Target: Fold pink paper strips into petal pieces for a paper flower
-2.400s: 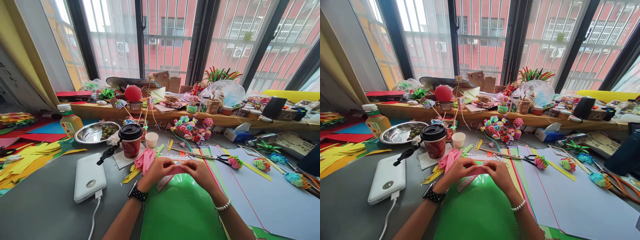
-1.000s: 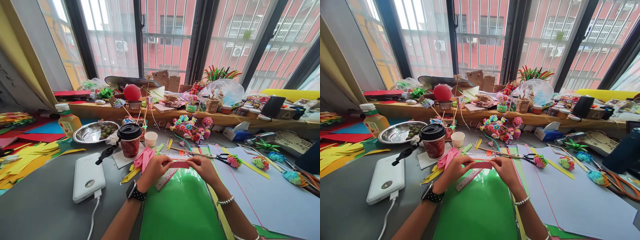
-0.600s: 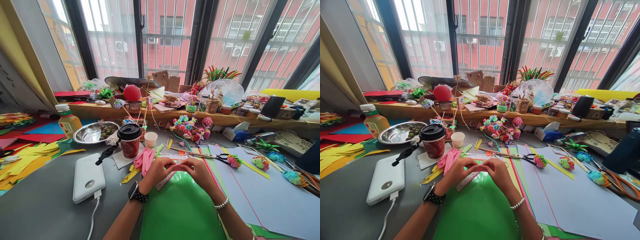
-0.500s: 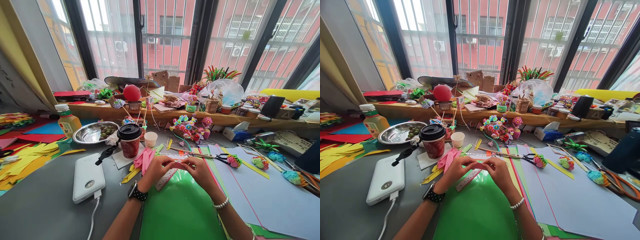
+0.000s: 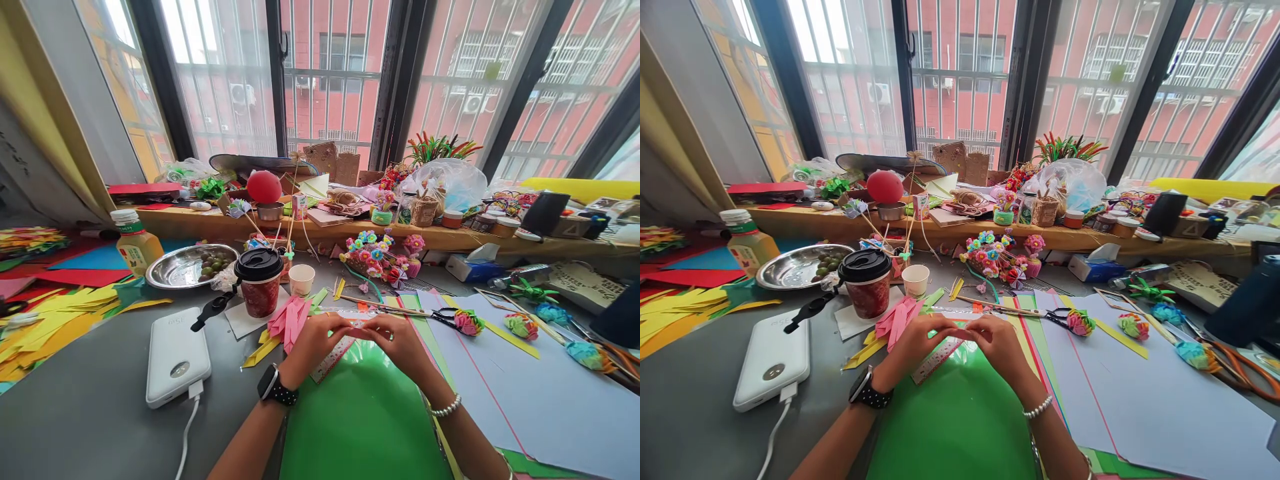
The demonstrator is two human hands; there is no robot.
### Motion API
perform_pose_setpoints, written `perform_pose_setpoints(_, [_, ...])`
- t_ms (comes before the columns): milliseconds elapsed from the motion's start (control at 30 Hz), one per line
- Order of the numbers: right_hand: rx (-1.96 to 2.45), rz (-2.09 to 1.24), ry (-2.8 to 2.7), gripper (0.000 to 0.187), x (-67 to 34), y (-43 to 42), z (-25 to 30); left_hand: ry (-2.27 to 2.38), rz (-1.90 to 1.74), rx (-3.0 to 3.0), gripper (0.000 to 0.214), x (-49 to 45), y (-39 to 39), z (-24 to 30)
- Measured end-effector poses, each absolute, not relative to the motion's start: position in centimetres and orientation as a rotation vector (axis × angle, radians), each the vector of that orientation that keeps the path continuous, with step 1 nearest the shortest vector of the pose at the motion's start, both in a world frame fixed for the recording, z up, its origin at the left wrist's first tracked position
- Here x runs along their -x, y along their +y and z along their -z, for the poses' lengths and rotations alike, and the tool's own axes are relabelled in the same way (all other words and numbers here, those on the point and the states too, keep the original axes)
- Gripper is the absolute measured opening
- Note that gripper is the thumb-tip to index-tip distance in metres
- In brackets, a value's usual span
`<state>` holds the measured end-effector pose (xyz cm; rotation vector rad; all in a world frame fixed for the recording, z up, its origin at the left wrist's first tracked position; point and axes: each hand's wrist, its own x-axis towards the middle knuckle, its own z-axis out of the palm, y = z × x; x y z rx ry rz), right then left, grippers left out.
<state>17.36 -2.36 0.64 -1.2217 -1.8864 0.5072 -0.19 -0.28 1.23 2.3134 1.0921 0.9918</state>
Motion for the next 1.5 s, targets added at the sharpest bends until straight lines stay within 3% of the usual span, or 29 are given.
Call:
perform_pose_setpoints(300, [1.532, -0.233, -1.708, 0.017, -19.9, -0.8, 0.6, 1.208, -1.003, -2.312, 0.019, 0.6, 0.4, -0.8])
perform_pose_setpoints(533, [1.229, -0.283, -2.006, 0.014, -17.3, -2.0, 0.0, 1.074, -0.920, -2.393, 0.020, -0.2, -0.5, -0.8])
perform_pose_setpoints(933, [1.340, -0.298, -1.930, 0.014, -18.1, -1.7, 0.1, 1.249, -1.154, -2.255, 0.021, 1.5, 0.7, -1.1])
perform_pose_setpoints(1167, [1.289, -0.326, -2.043, 0.017, -17.0, -2.2, 0.1, 1.134, -0.973, -2.333, 0.015, -0.2, -0.2, -0.5])
perform_pose_setpoints(1367, [1.495, -0.116, -1.827, 0.019, -18.8, -1.1, 0.9, 1.199, -1.000, -2.250, 0.016, 0.6, 0.3, -0.7])
perform_pose_setpoints(1500, [1.406, -0.097, -1.716, 0.021, -18.8, -1.2, 0.7, 1.209, -0.987, -2.276, 0.016, 0.4, 0.0, -0.9])
